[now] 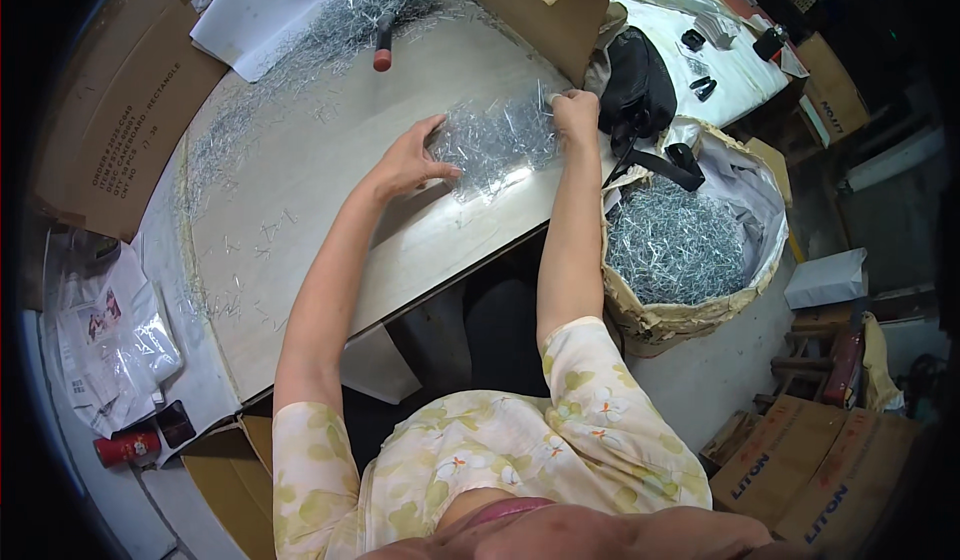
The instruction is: Packaging small metal fasteners into plastic bags and placing them into a shipping box.
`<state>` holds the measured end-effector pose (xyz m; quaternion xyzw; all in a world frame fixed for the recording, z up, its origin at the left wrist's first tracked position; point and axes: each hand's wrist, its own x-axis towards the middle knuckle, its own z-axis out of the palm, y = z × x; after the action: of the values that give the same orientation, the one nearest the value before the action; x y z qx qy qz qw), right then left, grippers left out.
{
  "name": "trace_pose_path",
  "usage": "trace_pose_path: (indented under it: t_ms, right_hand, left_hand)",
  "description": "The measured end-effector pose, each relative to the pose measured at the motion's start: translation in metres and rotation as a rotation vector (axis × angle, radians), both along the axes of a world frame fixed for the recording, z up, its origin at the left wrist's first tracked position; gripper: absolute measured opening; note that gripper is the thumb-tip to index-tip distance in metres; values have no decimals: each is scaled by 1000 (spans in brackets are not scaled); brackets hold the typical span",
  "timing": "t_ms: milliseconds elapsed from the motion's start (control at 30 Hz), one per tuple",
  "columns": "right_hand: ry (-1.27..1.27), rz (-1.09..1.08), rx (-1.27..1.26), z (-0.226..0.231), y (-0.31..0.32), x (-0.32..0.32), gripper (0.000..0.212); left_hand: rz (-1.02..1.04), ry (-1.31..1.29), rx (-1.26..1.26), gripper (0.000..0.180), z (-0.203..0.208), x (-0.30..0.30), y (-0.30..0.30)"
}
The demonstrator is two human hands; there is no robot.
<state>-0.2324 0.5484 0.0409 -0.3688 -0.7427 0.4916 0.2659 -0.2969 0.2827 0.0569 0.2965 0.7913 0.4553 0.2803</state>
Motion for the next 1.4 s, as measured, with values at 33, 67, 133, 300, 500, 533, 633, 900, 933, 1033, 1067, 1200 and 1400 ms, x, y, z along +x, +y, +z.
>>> trace_pose_path:
  t_ms: [33, 67, 133, 300, 500, 533, 633, 900, 933, 1033, 1067, 1200, 1400]
  right_hand:
    - [-4, 9, -3, -2, -5, -2, 27]
    - [53, -25, 11, -6, -5, -6, 27]
    - [142, 19, -8, -13, -4, -11, 26]
    - [15, 83, -120, -9, -20, -27, 31]
    - [-267, 319, 70, 6, -29, -36, 40]
    - [-329, 407, 120, 15, -36, -35, 43]
    - [-362, 441, 57, 45, -67, -23, 50]
    - [-391, 626, 258, 51, -84, -17, 55]
    - [-373, 665, 323, 51, -86, -17, 54]
    - [-335, 606, 312, 47, -86, -21, 57]
    - [-334, 610, 316, 50, -92, -22, 57]
    - [-445, 631, 269, 66, -120, -15, 69]
    - [-658, 977, 416, 74, -123, -15, 74]
  left_hand:
    - [-1, -2, 47, 96, -5, -2, -2]
    - [-9, -3, 98, 97, -5, -2, -1]
    - [6, 15, 84, 95, -5, 2, 0]
    - [26, 17, 102, 92, -7, 7, -6]
    - [20, 37, 172, 89, -13, 14, -11]
    - [49, 58, 186, 88, -16, 15, -13]
    - [98, 61, 221, 88, -21, 16, -18]
    - [130, 114, 300, 84, -23, 30, -22]
    - [183, 140, 301, 83, -30, 30, -23]
    - [232, 121, 340, 80, -31, 34, -16]
    - [236, 78, 371, 80, -30, 34, -16]
    - [329, 309, 317, 76, -52, 31, -13]
    - [303, 284, 405, 69, -48, 35, -6]
